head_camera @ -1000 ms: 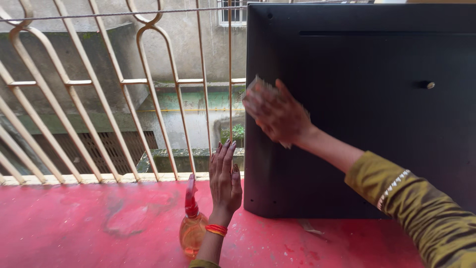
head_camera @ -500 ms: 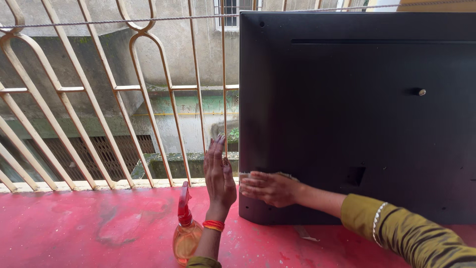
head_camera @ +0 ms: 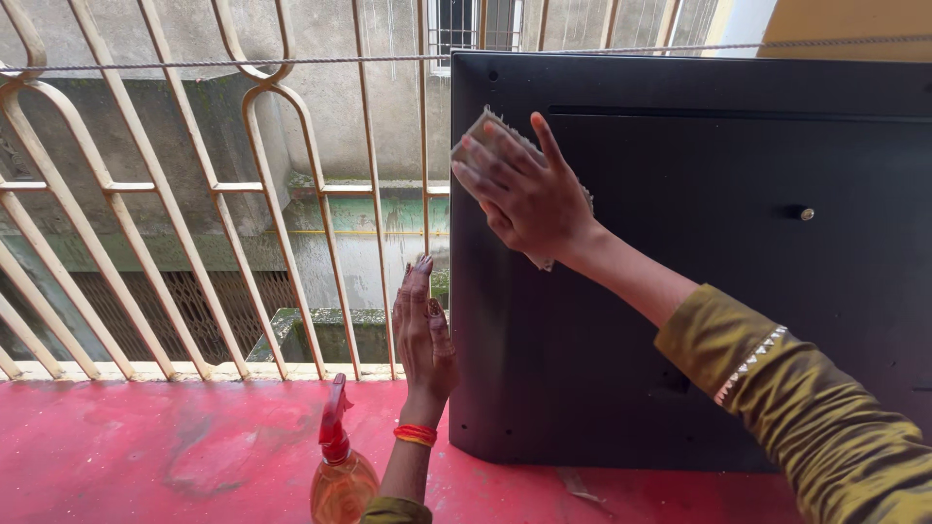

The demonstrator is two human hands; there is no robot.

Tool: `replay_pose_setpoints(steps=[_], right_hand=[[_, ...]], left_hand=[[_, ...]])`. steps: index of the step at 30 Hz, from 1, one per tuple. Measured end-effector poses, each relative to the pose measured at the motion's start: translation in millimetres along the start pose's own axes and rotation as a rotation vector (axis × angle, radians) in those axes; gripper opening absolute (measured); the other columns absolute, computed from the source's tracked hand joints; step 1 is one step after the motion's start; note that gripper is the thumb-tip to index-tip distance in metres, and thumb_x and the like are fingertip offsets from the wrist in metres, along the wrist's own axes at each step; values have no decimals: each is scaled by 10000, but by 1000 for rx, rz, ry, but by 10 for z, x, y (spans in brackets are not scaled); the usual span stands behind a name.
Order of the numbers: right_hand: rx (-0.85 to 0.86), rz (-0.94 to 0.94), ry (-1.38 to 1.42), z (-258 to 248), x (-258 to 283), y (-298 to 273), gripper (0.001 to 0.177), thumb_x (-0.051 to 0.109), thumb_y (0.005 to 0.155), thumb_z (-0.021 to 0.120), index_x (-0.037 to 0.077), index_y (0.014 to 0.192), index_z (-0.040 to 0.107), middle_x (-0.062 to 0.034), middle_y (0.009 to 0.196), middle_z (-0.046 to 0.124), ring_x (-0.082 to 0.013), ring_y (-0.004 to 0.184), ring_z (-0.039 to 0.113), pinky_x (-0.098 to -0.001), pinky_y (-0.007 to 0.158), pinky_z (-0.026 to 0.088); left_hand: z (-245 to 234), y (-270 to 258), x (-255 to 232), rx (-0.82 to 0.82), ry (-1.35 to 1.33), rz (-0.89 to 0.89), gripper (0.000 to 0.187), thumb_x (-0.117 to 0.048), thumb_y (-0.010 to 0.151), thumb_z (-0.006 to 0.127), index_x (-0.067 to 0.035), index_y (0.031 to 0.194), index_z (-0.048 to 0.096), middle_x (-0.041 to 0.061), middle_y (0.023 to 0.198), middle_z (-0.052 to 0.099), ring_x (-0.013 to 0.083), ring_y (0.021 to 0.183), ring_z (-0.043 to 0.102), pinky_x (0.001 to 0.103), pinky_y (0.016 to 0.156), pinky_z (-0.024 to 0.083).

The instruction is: The person wipes the back of a black flat-screen TV with a cloth. They spray a cleaning solution onto the cloth and continue wiping the TV's back surface and edges.

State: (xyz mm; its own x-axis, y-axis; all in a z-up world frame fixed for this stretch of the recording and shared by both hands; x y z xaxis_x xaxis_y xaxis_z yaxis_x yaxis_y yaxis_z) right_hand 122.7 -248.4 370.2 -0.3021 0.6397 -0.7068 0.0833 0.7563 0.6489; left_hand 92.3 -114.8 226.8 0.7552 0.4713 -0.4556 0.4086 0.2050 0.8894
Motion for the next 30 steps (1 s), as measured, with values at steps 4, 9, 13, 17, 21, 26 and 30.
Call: replay_pose_setpoints(steps=[4, 9, 13, 17, 21, 26, 30], right_hand=[[41, -79, 95, 162, 226, -79, 592, 300, 914, 658, 96, 1458, 545, -131, 1516, 506, -316, 1500, 353, -559, 1265, 165], [132, -340, 261, 402, 1142, -707, 547, 323, 865, 658, -20, 1292, 655, -144, 1409, 570, -312, 1419, 415, -524, 1258, 210], [278, -468, 455, 565, 1826, -1226, 397, 284, 775, 645, 46, 1074, 752, -130, 1380, 586, -331, 1441, 392, -538, 1254, 190], [416, -484, 460, 691, 1893, -1318, 349, 297, 850, 635, 49, 1074, 735, -161, 1349, 592, -349, 1459, 368, -563, 1257, 162], [199, -280, 279, 523, 1363, -842, 484, 306, 902, 621, 28, 1297, 646, -149, 1385, 593, -307, 1439, 389, -533, 1275, 173], [133, -115, 73, 342, 605, -278, 542, 325, 915, 604, 108, 1411, 584, -104, 1498, 519, -273, 1492, 349, -551, 1262, 125], [147, -26, -23, 236, 158, -100, 572, 364, 958, 584, 191, 1500, 524, -84, 1586, 438, -273, 1530, 310, -579, 1259, 48]], left_hand=[[98, 32, -20, -58, -13, -25, 763, -579, 1084, 165, -34, 1523, 469, 187, 1562, 512, 391, 1531, 402, 485, 1249, 292], [109, 6, -42, -132, -42, -46, 774, -589, 1085, 170, -17, 1520, 458, 195, 1562, 508, 385, 1515, 420, 479, 1246, 297], [38, -73, -57, -120, 0, -32, 753, -572, 1095, 175, -17, 1519, 456, 191, 1551, 521, 391, 1519, 416, 470, 1230, 319], [-51, -81, -49, -106, 32, -26, 736, -559, 1098, 178, -23, 1517, 461, 190, 1550, 523, 391, 1510, 424, 476, 1224, 315], [-137, -52, -20, -92, 36, -37, 727, -561, 1101, 198, -28, 1521, 462, 197, 1541, 523, 393, 1505, 423, 485, 1229, 310], [-105, 15, -21, -65, 89, -41, 770, -597, 1076, 174, -45, 1525, 469, 199, 1486, 562, 393, 1520, 409, 487, 1201, 309], [35, 131, -104, -56, 130, 2, 798, -625, 1076, 130, -60, 1520, 476, 210, 1507, 542, 376, 1514, 426, 503, 1233, 280]])
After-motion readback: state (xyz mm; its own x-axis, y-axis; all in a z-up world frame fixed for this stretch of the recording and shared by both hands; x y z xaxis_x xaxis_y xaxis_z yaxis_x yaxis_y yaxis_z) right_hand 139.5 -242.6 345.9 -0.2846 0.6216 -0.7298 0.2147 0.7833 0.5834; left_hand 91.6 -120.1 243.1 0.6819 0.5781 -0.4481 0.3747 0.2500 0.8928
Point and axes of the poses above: each hand's wrist, its own y-axis towards the middle knuckle, its own z-axis out of the palm, x = y × z, the point moved 8 cm from there along y, towards the middle knuckle
